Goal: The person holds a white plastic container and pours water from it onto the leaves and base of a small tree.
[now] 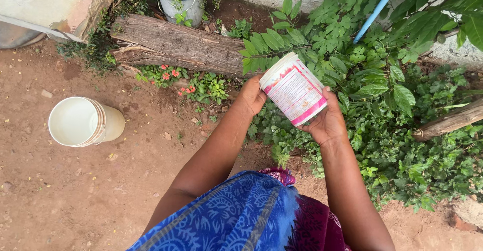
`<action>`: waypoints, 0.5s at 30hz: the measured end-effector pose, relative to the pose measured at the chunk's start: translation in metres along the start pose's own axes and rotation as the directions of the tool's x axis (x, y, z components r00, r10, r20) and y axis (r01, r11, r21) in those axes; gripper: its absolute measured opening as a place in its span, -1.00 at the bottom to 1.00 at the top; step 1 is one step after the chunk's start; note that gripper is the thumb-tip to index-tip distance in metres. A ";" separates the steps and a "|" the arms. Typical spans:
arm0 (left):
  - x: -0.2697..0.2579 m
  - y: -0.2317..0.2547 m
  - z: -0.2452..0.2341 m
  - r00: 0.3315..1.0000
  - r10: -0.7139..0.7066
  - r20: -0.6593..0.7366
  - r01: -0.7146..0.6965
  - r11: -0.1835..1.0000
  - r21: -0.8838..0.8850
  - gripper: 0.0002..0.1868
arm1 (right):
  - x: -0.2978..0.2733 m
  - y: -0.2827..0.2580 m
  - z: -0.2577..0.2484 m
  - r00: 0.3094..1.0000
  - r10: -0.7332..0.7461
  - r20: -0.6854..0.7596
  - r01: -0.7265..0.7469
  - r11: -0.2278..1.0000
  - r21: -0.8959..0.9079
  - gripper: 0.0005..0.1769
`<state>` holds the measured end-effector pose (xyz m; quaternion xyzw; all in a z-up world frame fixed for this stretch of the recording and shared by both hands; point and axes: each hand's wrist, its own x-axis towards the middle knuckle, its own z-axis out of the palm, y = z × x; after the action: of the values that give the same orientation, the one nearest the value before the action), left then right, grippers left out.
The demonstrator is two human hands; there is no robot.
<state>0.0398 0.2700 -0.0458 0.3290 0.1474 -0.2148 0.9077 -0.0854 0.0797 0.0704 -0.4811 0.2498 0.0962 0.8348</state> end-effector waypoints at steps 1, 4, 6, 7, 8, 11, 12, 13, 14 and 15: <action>0.003 0.002 -0.003 1.000 -0.007 0.002 0.007 1.000 -0.004 -0.75 | 0.001 0.002 0.002 1.000 0.001 -0.008 -0.001 1.000 0.004 -0.17; 0.008 0.007 -0.008 1.000 -0.017 0.015 0.017 1.000 -0.007 -0.75 | 0.002 0.005 0.010 1.000 -0.004 -0.013 0.004 1.000 0.006 -0.18; 0.009 0.012 -0.010 0.999 -0.012 0.039 0.012 1.000 0.012 -0.74 | 0.002 0.006 0.016 1.000 -0.019 0.003 0.019 1.000 0.002 -0.19; 0.008 0.016 -0.011 0.999 -0.015 0.036 0.015 1.000 0.016 -0.74 | 0.003 0.007 0.020 1.000 -0.019 -0.002 0.019 1.000 0.006 -0.20; 0.008 0.019 -0.012 0.999 -0.019 0.032 0.019 1.000 0.021 -0.75 | 0.004 0.008 0.024 1.000 -0.019 -0.008 0.019 1.000 0.010 -0.20; 0.012 0.027 -0.018 0.998 -0.016 0.057 0.016 1.000 0.003 -0.75 | 0.007 0.010 0.033 1.000 -0.015 -0.008 0.015 1.000 0.024 -0.20; 0.015 0.031 -0.020 0.997 -0.011 0.070 0.012 1.000 -0.008 -0.73 | 0.008 0.011 0.037 1.000 -0.013 -0.003 0.013 0.999 0.029 -0.20; 0.017 0.033 -0.021 0.998 -0.008 0.069 0.009 1.000 -0.013 -0.73 | 0.009 0.011 0.040 1.000 -0.014 -0.003 0.014 1.000 0.025 -0.20; 0.019 0.035 -0.021 0.998 -0.005 0.068 0.006 1.000 -0.018 -0.72 | 0.010 0.011 0.042 1.000 -0.015 -0.004 0.015 1.000 0.021 -0.20; 0.020 0.038 -0.022 0.998 -0.002 0.066 0.004 1.000 -0.022 -0.72 | 0.011 0.011 0.045 1.000 -0.016 -0.004 0.016 1.000 0.017 -0.20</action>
<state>0.0725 0.3043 -0.0498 0.3112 0.1201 -0.2253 0.9154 -0.0658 0.1226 0.0746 -0.4763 0.2481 0.0864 0.8391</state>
